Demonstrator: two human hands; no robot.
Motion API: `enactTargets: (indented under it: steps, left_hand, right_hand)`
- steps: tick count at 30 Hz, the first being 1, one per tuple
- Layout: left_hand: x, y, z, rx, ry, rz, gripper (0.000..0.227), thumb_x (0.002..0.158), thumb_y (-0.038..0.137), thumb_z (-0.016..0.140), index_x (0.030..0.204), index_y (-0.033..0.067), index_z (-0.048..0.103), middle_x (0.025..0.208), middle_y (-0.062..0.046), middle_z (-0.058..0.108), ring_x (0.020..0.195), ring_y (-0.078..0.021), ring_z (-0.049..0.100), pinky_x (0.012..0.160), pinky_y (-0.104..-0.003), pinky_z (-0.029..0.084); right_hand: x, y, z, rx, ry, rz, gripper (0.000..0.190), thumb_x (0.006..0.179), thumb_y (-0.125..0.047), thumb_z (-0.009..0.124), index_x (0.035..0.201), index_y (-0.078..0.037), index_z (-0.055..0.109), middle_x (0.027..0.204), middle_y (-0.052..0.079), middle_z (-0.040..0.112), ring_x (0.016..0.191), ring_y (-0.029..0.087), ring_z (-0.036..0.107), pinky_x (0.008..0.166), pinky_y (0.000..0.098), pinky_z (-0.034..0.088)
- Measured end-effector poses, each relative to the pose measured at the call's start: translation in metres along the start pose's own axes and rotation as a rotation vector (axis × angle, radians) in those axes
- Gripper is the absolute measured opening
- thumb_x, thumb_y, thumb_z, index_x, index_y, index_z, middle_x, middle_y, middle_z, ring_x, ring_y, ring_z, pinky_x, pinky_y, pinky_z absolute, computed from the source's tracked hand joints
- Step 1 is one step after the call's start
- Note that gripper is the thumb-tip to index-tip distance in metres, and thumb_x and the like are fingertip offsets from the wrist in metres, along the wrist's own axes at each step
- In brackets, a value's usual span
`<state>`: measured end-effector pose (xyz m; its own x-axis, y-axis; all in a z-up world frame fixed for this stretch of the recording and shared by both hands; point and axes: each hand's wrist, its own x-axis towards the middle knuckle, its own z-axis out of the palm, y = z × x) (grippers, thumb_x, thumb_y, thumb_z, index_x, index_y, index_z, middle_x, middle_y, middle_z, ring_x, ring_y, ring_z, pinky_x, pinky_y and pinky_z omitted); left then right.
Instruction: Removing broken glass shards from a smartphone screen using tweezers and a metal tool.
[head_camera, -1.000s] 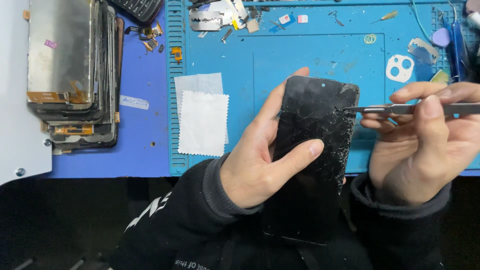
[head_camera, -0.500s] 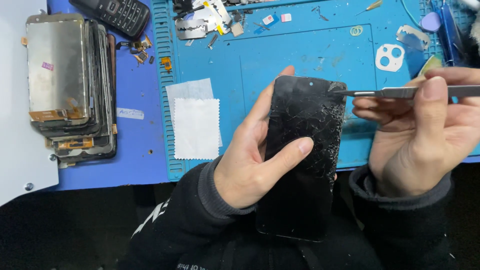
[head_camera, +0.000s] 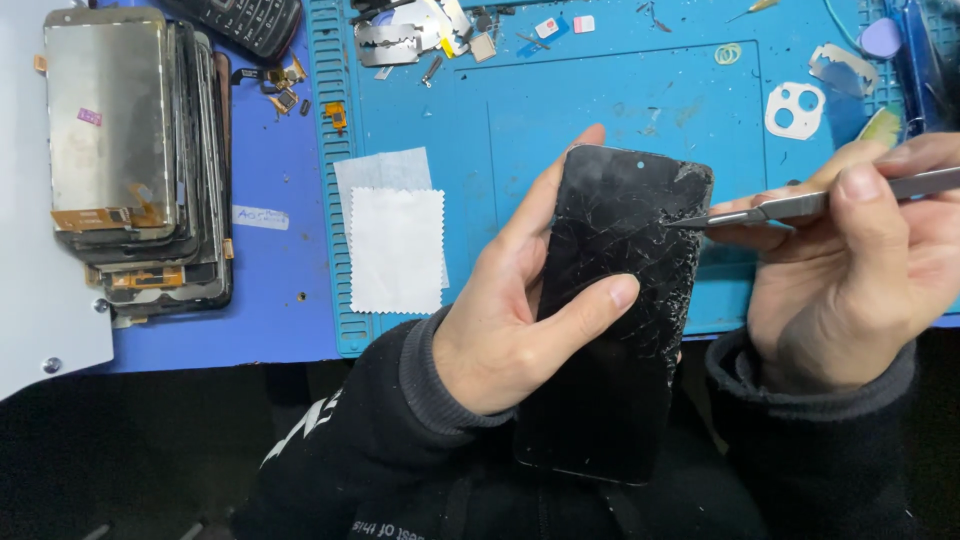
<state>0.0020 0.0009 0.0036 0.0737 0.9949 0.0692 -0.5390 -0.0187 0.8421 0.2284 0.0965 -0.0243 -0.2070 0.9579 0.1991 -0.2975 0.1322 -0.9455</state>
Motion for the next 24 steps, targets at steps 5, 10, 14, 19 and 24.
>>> enactTargets:
  steps: [5,10,14,19,24]
  left_hand:
    - [0.001,0.002,0.001,0.007,-0.005,-0.009,0.081,0.109,-0.002,0.06,0.171,-0.0013,0.007,0.15,-0.012,0.052,0.133,-0.0154,0.051,0.125,-0.033,0.04]
    - [-0.002,0.001,0.002,0.132,0.0,0.048,0.081,0.109,-0.001,0.06,0.17,-0.0011,0.007,0.15,-0.013,0.053,0.134,-0.0152,0.05,0.128,-0.032,0.037]
    - [-0.001,-0.001,0.002,0.179,0.006,0.049,0.08,0.11,0.001,0.06,0.17,-0.0011,0.006,0.148,-0.014,0.054,0.134,-0.0163,0.052,0.128,-0.032,0.038]
    - [0.0,-0.001,0.003,0.206,-0.001,0.043,0.072,0.111,0.002,0.059,0.167,-0.0036,0.013,0.15,-0.014,0.052,0.137,-0.0163,0.049,0.128,-0.032,0.037]
    - [0.002,-0.001,0.006,0.197,0.01,0.025,0.07,0.111,0.001,0.058,0.166,-0.0037,0.016,0.149,-0.014,0.051,0.139,-0.0167,0.049,0.127,-0.032,0.036]
  right_hand:
    - [0.003,-0.005,0.006,-0.002,-0.008,0.0,0.016,0.121,-0.004,0.046,0.13,0.0,0.033,0.093,0.02,0.058,0.082,0.035,0.071,0.086,0.0532,0.067]
    - [0.007,-0.011,0.006,-0.038,-0.074,-0.008,0.017,0.122,-0.002,0.05,0.131,-0.002,0.035,0.09,0.012,0.051,0.079,0.028,0.063,0.09,0.0515,0.064]
    - [0.018,-0.021,0.003,-0.042,-0.161,0.1,0.014,0.122,-0.002,0.047,0.126,-0.004,0.033,0.089,0.016,0.056,0.097,0.037,0.074,0.091,0.0512,0.067]
    - [0.019,-0.023,0.006,0.002,-0.106,0.194,0.014,0.123,-0.002,0.048,0.124,-0.003,0.034,0.093,0.02,0.06,0.093,0.036,0.073,0.083,0.049,0.066]
    - [0.018,-0.02,0.0,0.02,-0.104,0.188,0.015,0.121,0.002,0.049,0.118,-0.001,0.034,0.09,0.017,0.055,0.093,0.035,0.073,0.084,0.0475,0.067]
